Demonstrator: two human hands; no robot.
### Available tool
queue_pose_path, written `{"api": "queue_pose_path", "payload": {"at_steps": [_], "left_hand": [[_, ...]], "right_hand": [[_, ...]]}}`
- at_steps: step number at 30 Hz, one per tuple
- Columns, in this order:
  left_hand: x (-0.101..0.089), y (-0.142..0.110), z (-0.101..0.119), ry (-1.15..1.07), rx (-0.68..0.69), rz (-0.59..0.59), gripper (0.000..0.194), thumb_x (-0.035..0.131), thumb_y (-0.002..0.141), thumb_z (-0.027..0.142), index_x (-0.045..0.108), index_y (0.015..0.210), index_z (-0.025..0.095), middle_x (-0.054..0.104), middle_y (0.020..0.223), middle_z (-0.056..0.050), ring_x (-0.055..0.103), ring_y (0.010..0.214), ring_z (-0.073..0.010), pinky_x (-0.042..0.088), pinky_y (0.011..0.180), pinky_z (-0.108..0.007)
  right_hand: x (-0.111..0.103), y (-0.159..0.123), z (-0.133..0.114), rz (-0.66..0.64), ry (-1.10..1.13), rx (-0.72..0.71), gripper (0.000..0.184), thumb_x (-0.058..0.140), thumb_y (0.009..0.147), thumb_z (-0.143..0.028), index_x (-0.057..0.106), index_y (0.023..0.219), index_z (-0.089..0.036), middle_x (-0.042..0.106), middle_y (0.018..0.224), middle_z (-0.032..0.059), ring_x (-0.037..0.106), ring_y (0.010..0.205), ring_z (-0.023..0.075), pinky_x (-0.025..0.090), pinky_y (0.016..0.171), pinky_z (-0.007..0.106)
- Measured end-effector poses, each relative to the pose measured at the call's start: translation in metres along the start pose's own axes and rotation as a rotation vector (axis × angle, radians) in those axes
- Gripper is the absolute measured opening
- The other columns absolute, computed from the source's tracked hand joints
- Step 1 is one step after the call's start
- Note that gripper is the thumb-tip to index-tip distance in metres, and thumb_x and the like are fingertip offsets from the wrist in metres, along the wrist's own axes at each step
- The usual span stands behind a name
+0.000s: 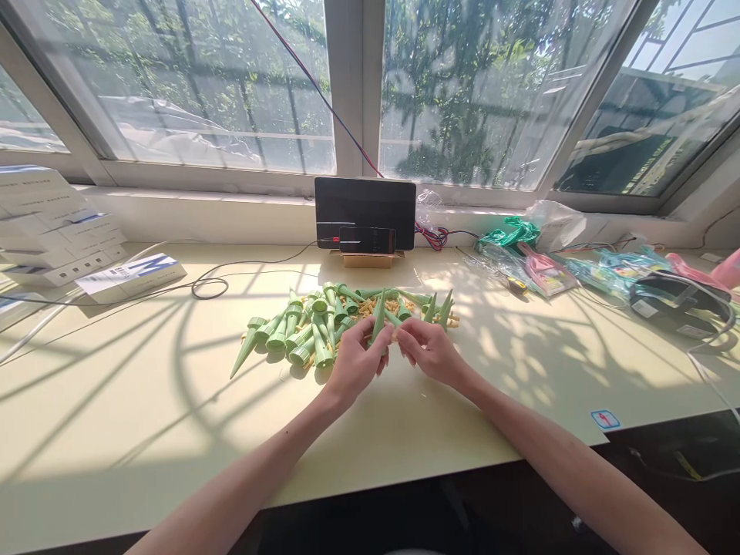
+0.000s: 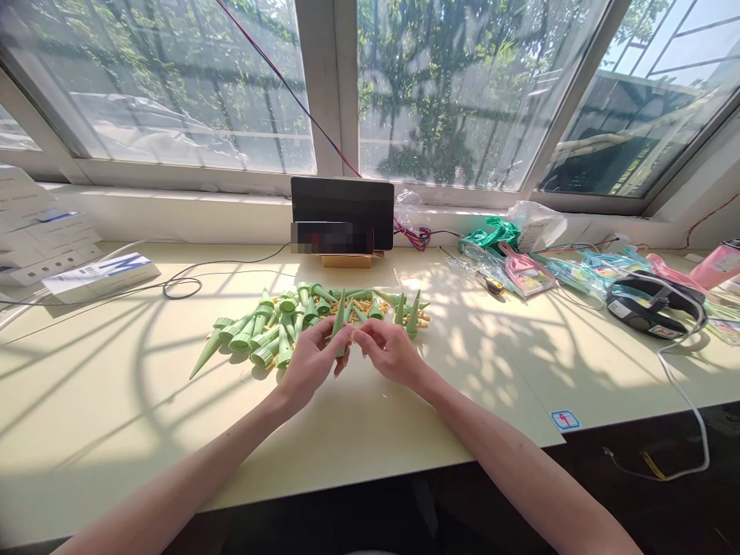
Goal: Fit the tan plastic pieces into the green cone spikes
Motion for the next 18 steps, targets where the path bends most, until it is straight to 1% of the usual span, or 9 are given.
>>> {"api": "queue_pose_path", "payload": {"at_steps": [2, 3, 5, 8, 11, 15, 18], "left_hand": [[-0.0020, 0.0007, -0.0012, -0.024, -0.011, 0.020, 0.031, 0.064, 0.090, 0.048, 0.056, 0.082, 0.019, 0.050, 0.059, 0.004, 0.046, 0.046, -0.0085, 0.038, 0.044, -0.022], [-0.0020, 0.0011, -0.0021, -0.027, -0.018, 0.020, 0.032, 0.065, 0.089, 0.049, 0.057, 0.082, 0.019, 0.050, 0.058, 0.005, 0.046, 0.046, -0.0085, 0.038, 0.044, -0.022], [-0.0026, 0.0016, -0.0030, -0.027, -0.022, 0.026, 0.032, 0.064, 0.089, 0.049, 0.056, 0.081, 0.019, 0.051, 0.059, 0.005, 0.046, 0.046, -0.0081, 0.038, 0.044, -0.022], [-0.0031, 0.0016, -0.0021, -0.021, -0.005, 0.028, 0.032, 0.064, 0.090, 0.048, 0.055, 0.080, 0.019, 0.051, 0.060, 0.005, 0.046, 0.045, -0.0076, 0.037, 0.044, -0.022], [-0.0020, 0.0007, -0.0003, 0.009, 0.010, 0.014, 0.030, 0.063, 0.091, 0.047, 0.057, 0.081, 0.019, 0.051, 0.057, 0.005, 0.046, 0.045, -0.0080, 0.037, 0.044, -0.022], [0.0008, -0.0006, 0.0012, 0.034, 0.018, -0.014, 0.030, 0.061, 0.092, 0.047, 0.057, 0.081, 0.019, 0.050, 0.055, 0.005, 0.045, 0.044, -0.0079, 0.037, 0.044, -0.022], [0.0030, -0.0008, 0.0007, 0.024, 0.012, -0.037, 0.031, 0.061, 0.092, 0.047, 0.057, 0.080, 0.019, 0.051, 0.056, 0.005, 0.045, 0.045, -0.0081, 0.037, 0.044, -0.022]], "right_hand": [[0.0003, -0.0002, -0.0003, 0.001, 0.044, -0.001, 0.029, 0.060, 0.095, -0.047, 0.059, 0.090, -0.018, 0.059, 0.073, -0.0007, 0.051, 0.054, 0.0095, 0.040, 0.050, 0.023], [0.0005, -0.0004, -0.0006, 0.000, 0.059, -0.004, 0.026, 0.063, 0.094, -0.045, 0.059, 0.093, -0.019, 0.059, 0.076, -0.0004, 0.051, 0.055, 0.0095, 0.040, 0.050, 0.023], [0.0005, -0.0007, -0.0012, -0.001, 0.066, -0.014, 0.023, 0.064, 0.094, -0.041, 0.059, 0.094, -0.019, 0.059, 0.078, -0.0002, 0.051, 0.055, 0.0094, 0.041, 0.051, 0.023], [0.0003, -0.0011, -0.0017, -0.007, 0.061, -0.022, 0.021, 0.061, 0.095, -0.038, 0.060, 0.090, -0.018, 0.058, 0.073, -0.0008, 0.050, 0.054, 0.0096, 0.042, 0.052, 0.024], [0.0000, -0.0012, -0.0026, -0.016, 0.040, -0.030, 0.024, 0.058, 0.097, -0.038, 0.060, 0.085, -0.018, 0.057, 0.067, -0.0011, 0.049, 0.053, 0.0100, 0.041, 0.052, 0.024], [0.0006, -0.0007, -0.0029, -0.027, 0.001, -0.033, 0.035, 0.052, 0.100, -0.041, 0.057, 0.075, -0.017, 0.053, 0.057, -0.0021, 0.047, 0.050, 0.0101, 0.038, 0.050, 0.024], [0.0025, -0.0003, -0.0019, -0.041, -0.010, -0.027, 0.041, 0.047, 0.102, -0.044, 0.056, 0.072, -0.017, 0.049, 0.052, -0.0033, 0.045, 0.047, 0.0099, 0.036, 0.050, 0.025]]}}
Point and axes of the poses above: each hand's wrist, its own y-axis towards the middle knuckle, its own x-axis out of the palm, z = x × y, the point moved 10 cm from there along y, towards the middle knuckle
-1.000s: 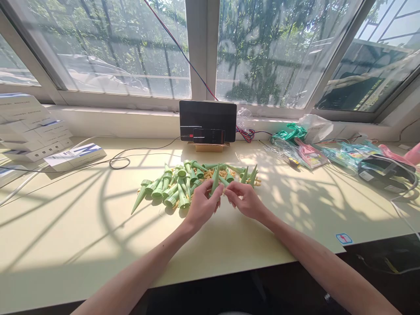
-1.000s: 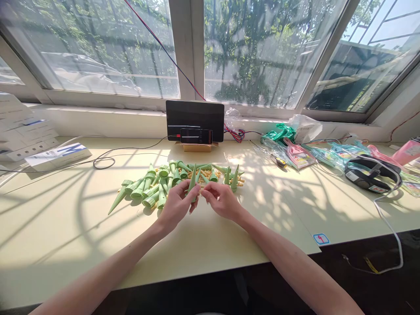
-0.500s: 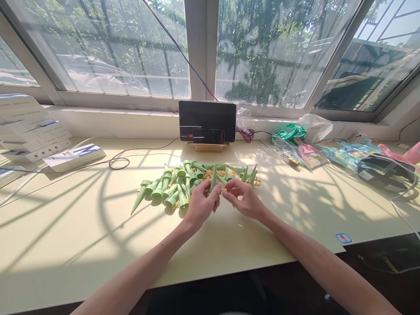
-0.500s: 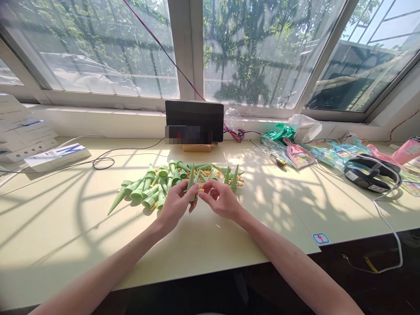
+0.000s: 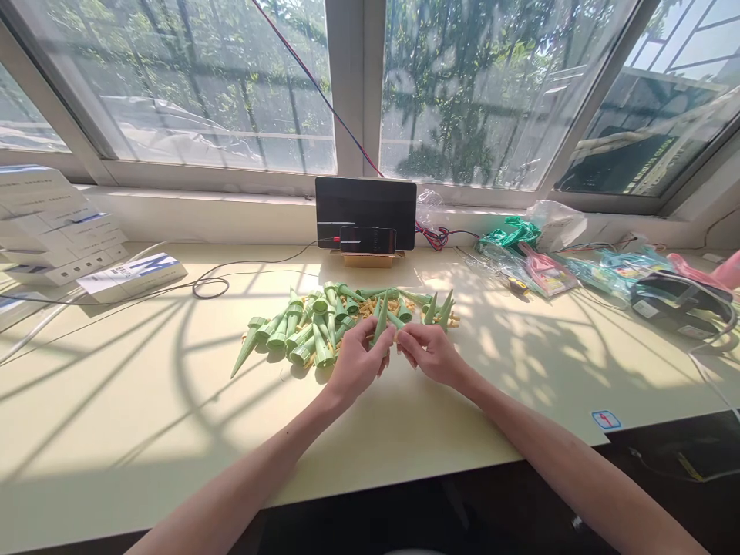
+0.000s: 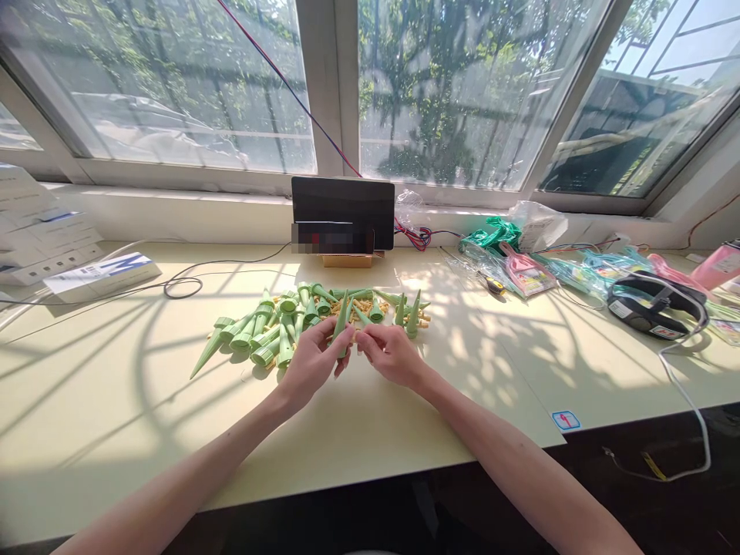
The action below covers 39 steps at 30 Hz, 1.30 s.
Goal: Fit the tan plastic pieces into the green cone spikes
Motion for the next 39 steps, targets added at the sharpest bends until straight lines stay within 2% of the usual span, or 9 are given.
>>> {"api": "queue_pose_path", "payload": {"at_steps": [6, 10, 13, 16, 21, 32, 36, 39], "left_hand": [[-0.0017, 0.0007, -0.0031, -0.039, -0.014, 0.011, 0.032, 0.062, 0.091, 0.048, 0.057, 0.081, 0.018, 0.053, 0.062, 0.003, 0.047, 0.047, -0.0081, 0.037, 0.045, -0.023], [-0.0044, 0.0019, -0.0069, -0.073, -0.033, 0.043, 0.034, 0.063, 0.090, 0.048, 0.054, 0.078, 0.019, 0.050, 0.061, 0.004, 0.047, 0.047, -0.0082, 0.038, 0.044, -0.022], [-0.0034, 0.0022, -0.0077, -0.082, -0.038, 0.036, 0.035, 0.062, 0.090, 0.050, 0.054, 0.077, 0.019, 0.050, 0.064, 0.003, 0.046, 0.047, -0.0080, 0.037, 0.044, -0.022], [-0.0021, 0.0018, -0.0071, -0.079, -0.040, 0.025, 0.034, 0.063, 0.090, 0.049, 0.055, 0.078, 0.018, 0.052, 0.066, 0.003, 0.047, 0.048, -0.0078, 0.037, 0.044, -0.022], [-0.0005, 0.0014, -0.0068, -0.070, -0.044, 0.007, 0.033, 0.063, 0.090, 0.048, 0.057, 0.078, 0.018, 0.050, 0.063, 0.004, 0.046, 0.048, -0.0075, 0.037, 0.045, -0.022], [0.0046, 0.0008, -0.0044, -0.100, -0.053, -0.038, 0.034, 0.064, 0.090, 0.048, 0.057, 0.077, 0.018, 0.055, 0.066, 0.001, 0.048, 0.050, -0.0085, 0.038, 0.044, -0.022], [0.0027, 0.0018, -0.0075, -0.133, -0.067, -0.013, 0.034, 0.065, 0.089, 0.048, 0.056, 0.075, 0.018, 0.051, 0.065, 0.003, 0.046, 0.049, -0.0077, 0.038, 0.044, -0.022], [0.0018, 0.0025, -0.0103, -0.149, -0.083, -0.006, 0.033, 0.067, 0.087, 0.048, 0.057, 0.077, 0.018, 0.052, 0.065, 0.003, 0.045, 0.049, -0.0075, 0.038, 0.044, -0.021]], "right_hand": [[0.0009, 0.0003, 0.0015, -0.001, -0.003, 0.017, 0.044, 0.044, 0.103, -0.047, 0.054, 0.072, -0.018, 0.050, 0.053, -0.0032, 0.045, 0.047, 0.0096, 0.037, 0.051, 0.025], [0.0029, 0.0005, 0.0008, -0.018, 0.003, 0.013, 0.033, 0.053, 0.099, -0.047, 0.061, 0.088, -0.017, 0.055, 0.063, -0.0024, 0.045, 0.051, 0.0093, 0.036, 0.051, 0.024], [0.0046, 0.0006, -0.0007, -0.032, -0.028, -0.003, 0.029, 0.057, 0.097, -0.044, 0.064, 0.096, -0.016, 0.051, 0.062, -0.0042, 0.041, 0.051, 0.0092, 0.034, 0.051, 0.024], [0.0041, 0.0004, -0.0026, -0.024, -0.081, -0.023, 0.029, 0.055, 0.099, -0.040, 0.063, 0.085, -0.016, 0.046, 0.059, -0.0049, 0.038, 0.052, 0.0090, 0.032, 0.052, 0.024], [0.0051, -0.0005, 0.0010, -0.037, -0.108, -0.021, 0.039, 0.050, 0.100, -0.041, 0.053, 0.069, -0.017, 0.044, 0.055, -0.0047, 0.039, 0.051, 0.0086, 0.031, 0.051, 0.023], [0.0072, -0.0004, 0.0057, -0.063, -0.158, -0.015, 0.050, 0.040, 0.104, -0.045, 0.053, 0.064, -0.017, 0.037, 0.050, -0.0058, 0.036, 0.048, 0.0084, 0.029, 0.052, 0.023], [0.0061, -0.0003, 0.0062, -0.054, -0.171, 0.010, 0.043, 0.045, 0.102, -0.046, 0.057, 0.072, -0.018, 0.039, 0.055, -0.0054, 0.034, 0.051, 0.0095, 0.028, 0.051, 0.024], [0.0064, -0.0004, 0.0055, -0.057, -0.160, 0.004, 0.032, 0.052, 0.099, -0.046, 0.062, 0.087, -0.018, 0.042, 0.058, -0.0055, 0.036, 0.053, 0.0104, 0.029, 0.052, 0.024]]}}
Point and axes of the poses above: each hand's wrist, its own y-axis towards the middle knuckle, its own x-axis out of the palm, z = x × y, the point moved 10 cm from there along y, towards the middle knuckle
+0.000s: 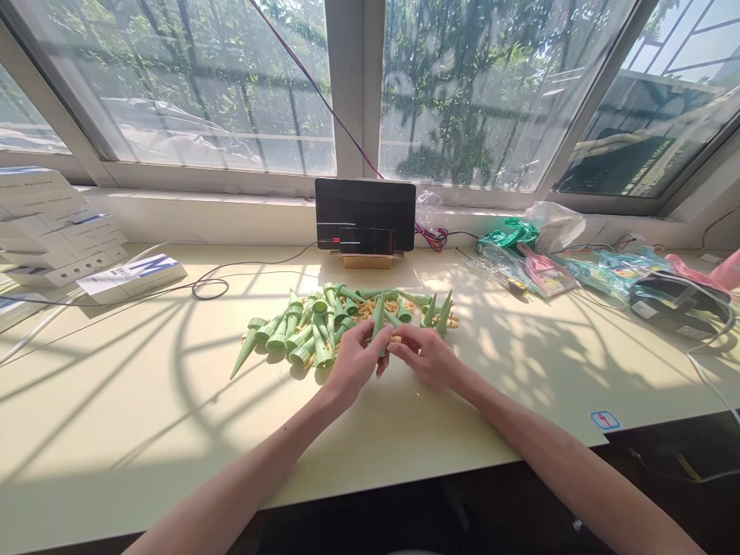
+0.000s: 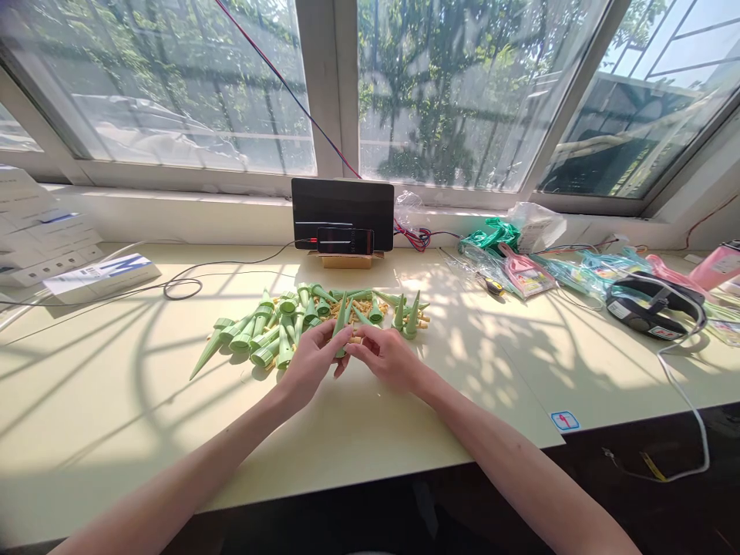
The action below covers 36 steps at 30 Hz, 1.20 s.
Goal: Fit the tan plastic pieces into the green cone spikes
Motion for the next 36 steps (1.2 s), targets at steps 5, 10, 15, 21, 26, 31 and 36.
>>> {"api": "queue_pose_path", "payload": {"at_steps": [5, 10, 15, 21, 26, 31, 36], "left_hand": [[0.0011, -0.0008, 0.0016, -0.008, -0.013, -0.008, 0.031, 0.070, 0.084, 0.045, 0.059, 0.078, 0.017, 0.053, 0.069, 0.002, 0.045, 0.050, -0.0071, 0.037, 0.043, -0.021], [0.0022, -0.0015, 0.0041, 0.006, -0.014, -0.019, 0.030, 0.070, 0.084, 0.043, 0.059, 0.075, 0.017, 0.051, 0.068, 0.002, 0.045, 0.049, -0.0068, 0.037, 0.043, -0.022], [0.0036, -0.0014, 0.0043, 0.005, -0.009, -0.034, 0.030, 0.069, 0.085, 0.042, 0.059, 0.075, 0.016, 0.051, 0.067, 0.002, 0.045, 0.049, -0.0070, 0.038, 0.043, -0.021], [0.0036, -0.0016, 0.0054, 0.006, -0.008, -0.030, 0.031, 0.070, 0.083, 0.042, 0.058, 0.072, 0.017, 0.051, 0.066, 0.002, 0.045, 0.049, -0.0073, 0.038, 0.043, -0.021], [-0.0019, -0.0003, 0.0004, -0.017, -0.029, 0.017, 0.032, 0.071, 0.083, 0.045, 0.059, 0.075, 0.016, 0.053, 0.065, 0.001, 0.044, 0.048, -0.0071, 0.037, 0.043, -0.021], [-0.0013, 0.0003, -0.0006, -0.003, -0.029, 0.011, 0.031, 0.072, 0.081, 0.045, 0.060, 0.077, 0.016, 0.052, 0.066, 0.002, 0.045, 0.049, -0.0073, 0.037, 0.042, -0.022], [-0.0009, -0.0006, 0.0008, 0.032, -0.015, -0.006, 0.031, 0.067, 0.086, 0.046, 0.060, 0.078, 0.017, 0.050, 0.063, 0.003, 0.044, 0.048, -0.0076, 0.037, 0.044, -0.022]], "right_hand": [[0.0005, 0.0007, -0.0053, -0.005, -0.010, -0.056, 0.036, 0.047, 0.101, -0.044, 0.057, 0.078, -0.019, 0.039, 0.059, -0.0050, 0.031, 0.055, 0.0103, 0.028, 0.053, 0.024], [0.0007, 0.0009, -0.0045, -0.002, -0.025, -0.048, 0.046, 0.045, 0.101, -0.045, 0.043, 0.064, -0.019, 0.027, 0.059, -0.0052, 0.026, 0.055, 0.0095, 0.023, 0.052, 0.025], [0.0021, 0.0004, -0.0037, -0.019, -0.031, -0.028, 0.051, 0.041, 0.103, -0.046, 0.041, 0.060, -0.018, 0.024, 0.058, -0.0054, 0.026, 0.053, 0.0085, 0.022, 0.051, 0.025], [0.0025, 0.0009, -0.0045, -0.031, -0.065, -0.022, 0.051, 0.040, 0.103, -0.045, 0.047, 0.061, -0.018, 0.025, 0.056, -0.0056, 0.027, 0.052, 0.0090, 0.023, 0.052, 0.025], [-0.0009, 0.0013, -0.0016, 0.018, -0.059, -0.006, 0.033, 0.053, 0.098, -0.044, 0.055, 0.076, -0.019, 0.033, 0.056, -0.0071, 0.031, 0.053, 0.0097, 0.026, 0.053, 0.025], [0.0005, 0.0009, -0.0035, 0.006, -0.065, -0.048, 0.038, 0.047, 0.100, -0.044, 0.054, 0.072, -0.019, 0.033, 0.058, -0.0055, 0.030, 0.056, 0.0106, 0.026, 0.054, 0.025], [0.0015, 0.0002, -0.0035, -0.020, -0.049, -0.040, 0.043, 0.045, 0.102, -0.044, 0.051, 0.068, -0.019, 0.030, 0.061, -0.0048, 0.028, 0.056, 0.0102, 0.026, 0.054, 0.025]]}}
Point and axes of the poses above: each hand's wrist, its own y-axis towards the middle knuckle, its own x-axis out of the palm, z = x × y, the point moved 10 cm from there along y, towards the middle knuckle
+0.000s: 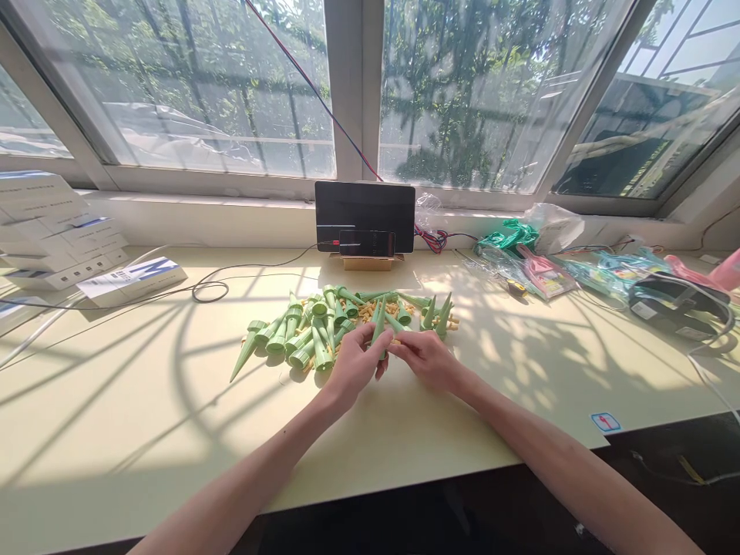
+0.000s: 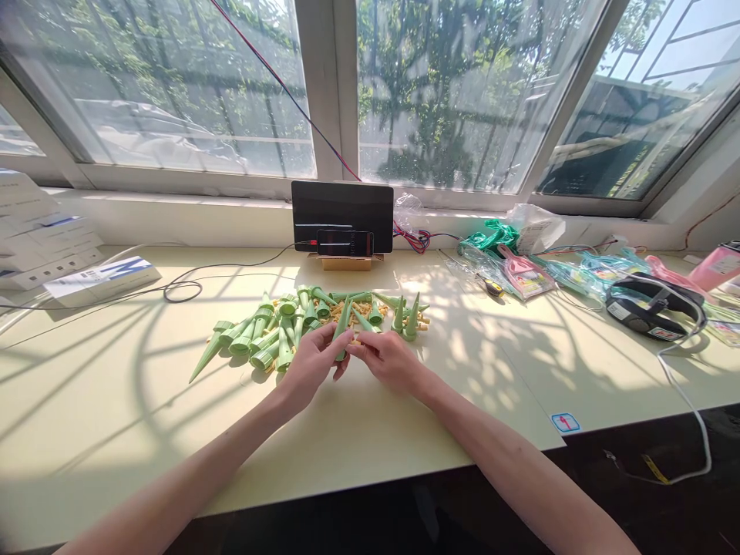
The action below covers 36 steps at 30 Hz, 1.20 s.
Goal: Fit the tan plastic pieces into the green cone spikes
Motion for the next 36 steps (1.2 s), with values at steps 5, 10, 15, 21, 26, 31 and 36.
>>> {"api": "queue_pose_path", "payload": {"at_steps": [5, 10, 15, 21, 26, 31, 36], "left_hand": [[-0.001, 0.000, -0.001, 0.013, 0.007, -0.004, 0.030, 0.067, 0.087, 0.046, 0.060, 0.077, 0.018, 0.051, 0.061, 0.003, 0.045, 0.048, -0.0082, 0.037, 0.045, -0.023], [-0.001, 0.000, 0.000, 0.012, 0.023, 0.005, 0.031, 0.067, 0.086, 0.047, 0.059, 0.076, 0.018, 0.050, 0.059, 0.004, 0.044, 0.047, -0.0080, 0.036, 0.044, -0.023], [0.001, 0.000, 0.000, -0.013, 0.000, -0.013, 0.030, 0.067, 0.086, 0.045, 0.060, 0.076, 0.017, 0.055, 0.066, 0.001, 0.046, 0.050, -0.0082, 0.036, 0.044, -0.022], [0.003, 0.000, 0.002, -0.031, 0.016, -0.027, 0.029, 0.068, 0.086, 0.043, 0.059, 0.076, 0.017, 0.056, 0.068, 0.000, 0.049, 0.053, -0.0095, 0.037, 0.044, -0.022], [0.004, 0.000, 0.003, -0.022, 0.024, -0.024, 0.029, 0.068, 0.086, 0.043, 0.059, 0.076, 0.017, 0.056, 0.067, 0.000, 0.048, 0.052, -0.0090, 0.036, 0.044, -0.022], [-0.002, 0.001, 0.001, -0.032, 0.008, 0.025, 0.031, 0.069, 0.085, 0.045, 0.059, 0.075, 0.017, 0.049, 0.064, 0.003, 0.046, 0.051, -0.0088, 0.038, 0.044, -0.021], [-0.006, 0.002, -0.002, -0.033, -0.002, 0.047, 0.031, 0.067, 0.087, 0.046, 0.060, 0.077, 0.017, 0.049, 0.064, 0.003, 0.046, 0.052, -0.0087, 0.039, 0.044, -0.022]], "right_hand": [[-0.001, 0.000, -0.002, 0.013, -0.006, 0.003, 0.046, 0.045, 0.101, -0.046, 0.048, 0.064, -0.019, 0.026, 0.059, -0.0053, 0.026, 0.054, 0.0096, 0.025, 0.053, 0.025], [-0.001, 0.000, 0.000, 0.024, 0.022, 0.021, 0.047, 0.044, 0.101, -0.047, 0.047, 0.063, -0.019, 0.025, 0.059, -0.0049, 0.027, 0.054, 0.0096, 0.025, 0.052, 0.025], [0.002, 0.000, 0.002, 0.012, 0.089, 0.048, 0.047, 0.044, 0.101, -0.049, 0.050, 0.065, -0.019, 0.029, 0.055, -0.0055, 0.029, 0.051, 0.0091, 0.025, 0.050, 0.024], [0.003, 0.001, 0.002, 0.008, 0.179, 0.079, 0.049, 0.044, 0.100, -0.050, 0.047, 0.063, -0.019, 0.034, 0.052, -0.0053, 0.032, 0.049, 0.0089, 0.026, 0.049, 0.024], [0.003, 0.001, 0.001, 0.006, 0.150, 0.077, 0.051, 0.042, 0.101, -0.050, 0.049, 0.062, -0.018, 0.035, 0.052, -0.0050, 0.033, 0.049, 0.0092, 0.027, 0.050, 0.024], [-0.010, 0.000, -0.007, 0.097, -0.015, -0.005, 0.034, 0.048, 0.101, -0.042, 0.061, 0.081, -0.017, 0.047, 0.059, -0.0038, 0.037, 0.053, 0.0100, 0.031, 0.053, 0.025], [-0.017, -0.002, -0.014, 0.155, -0.095, -0.092, 0.019, 0.056, 0.098, -0.033, 0.061, 0.089, -0.018, 0.056, 0.068, -0.0015, 0.045, 0.054, 0.0098, 0.037, 0.055, 0.024]]}}
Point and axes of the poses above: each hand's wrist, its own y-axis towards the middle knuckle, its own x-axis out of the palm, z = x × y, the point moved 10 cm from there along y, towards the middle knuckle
